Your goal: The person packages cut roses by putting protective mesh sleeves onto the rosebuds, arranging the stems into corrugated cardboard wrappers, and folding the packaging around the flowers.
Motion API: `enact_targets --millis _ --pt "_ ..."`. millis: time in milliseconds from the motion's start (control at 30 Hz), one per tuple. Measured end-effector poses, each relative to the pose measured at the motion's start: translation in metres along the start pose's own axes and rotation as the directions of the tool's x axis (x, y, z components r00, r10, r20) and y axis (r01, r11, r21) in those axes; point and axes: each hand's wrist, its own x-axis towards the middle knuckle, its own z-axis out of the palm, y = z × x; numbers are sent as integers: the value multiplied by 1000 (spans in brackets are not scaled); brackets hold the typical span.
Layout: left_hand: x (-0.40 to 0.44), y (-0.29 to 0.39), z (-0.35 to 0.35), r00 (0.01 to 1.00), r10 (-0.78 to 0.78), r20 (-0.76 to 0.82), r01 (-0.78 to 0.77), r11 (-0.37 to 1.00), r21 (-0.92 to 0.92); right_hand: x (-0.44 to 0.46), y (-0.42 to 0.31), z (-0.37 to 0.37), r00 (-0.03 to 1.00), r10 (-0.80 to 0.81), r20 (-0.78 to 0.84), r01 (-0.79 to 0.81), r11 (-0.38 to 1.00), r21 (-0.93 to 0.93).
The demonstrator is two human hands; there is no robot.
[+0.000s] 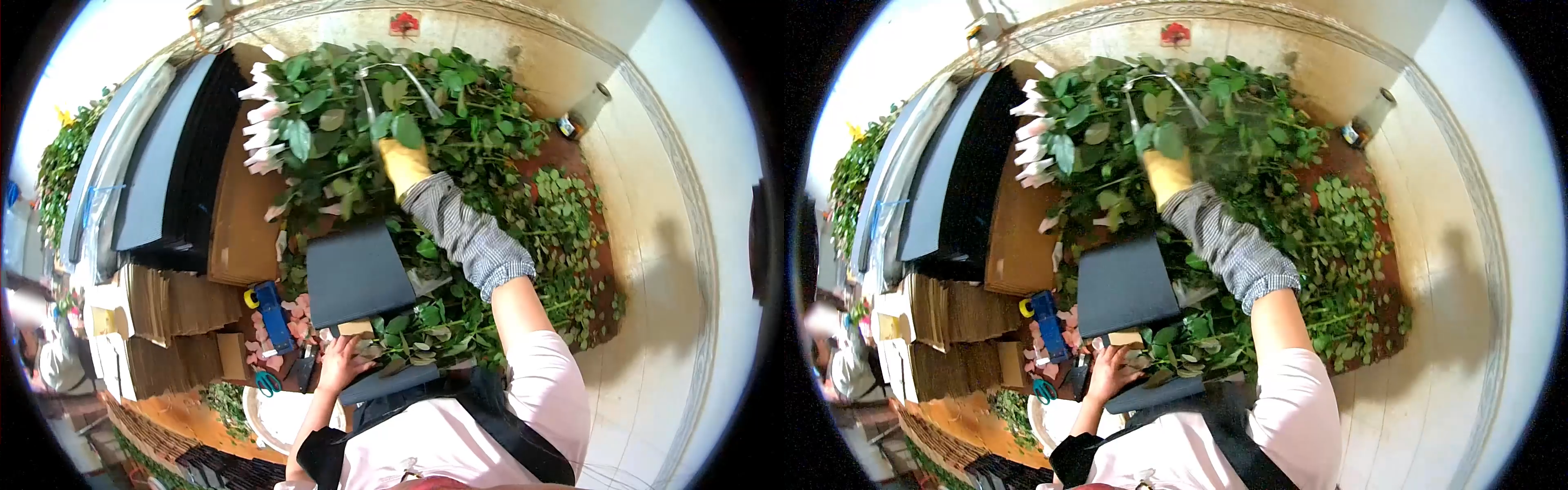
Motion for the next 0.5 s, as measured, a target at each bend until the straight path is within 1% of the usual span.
enact_targets --millis 33,67,100,133,167,200,267,300,333,367,400,433,467,500 --pt "0 1 0 1000 12 -16 -12 1000 -1 -4 -16 -25 983 -178 49 184 957 -226" --pt "2 2 -2 999 25 -35 -26 999 -32 -9 -58 -95 948 -165 273 234 941 -244" --pt "2 1 -1 999 38 -35 -40 999 -30 -20 -64 -111 951 -300 69 308 922 -236" --pt "1 -2 1 998 46 -37 -47 999 -26 -27 -57 -116 955 -266 131 292 923 -251" --pt "-1 -5 5 998 51 -47 -50 998 27 -38 -34 -113 968 -240 75 251 944 -214" --pt "-2 -6 5 998 47 -51 -46 999 20 -54 -8 -114 977 -212 26 214 961 -173" --pt "-4 -9 8 997 43 -63 -43 999 10 -87 18 -162 993 -106 56 116 962 -245" --pt "-6 -12 14 997 23 -76 -23 1000 7 -103 25 -190 990 -140 16 141 985 -99" --pt "-10 -14 19 997 -6 -82 6 1000 4 -120 32 -212 983 -182 29 183 983 -27" --pt "-9 -13 19 993 -11 -118 10 1000 -3 -139 29 -240 982 -108 153 106 994 19" --pt "-10 -17 25 990 -39 -137 30 997 -70 -157 19 -265 973 -48 224 16 990 143" --pt "-9 -19 29 983 -32 -183 10 993 -117 -174 -3 -292 966 -52 255 20 992 128" --pt "-8 -17 26 982 -22 -190 -8 988 -155 -199 1 -297 966 -127 224 87 980 178" --pt "-8 -21 27 987 -17 -161 -11 985 -173 -214 -10 -306 929 -127 349 56 977 207"
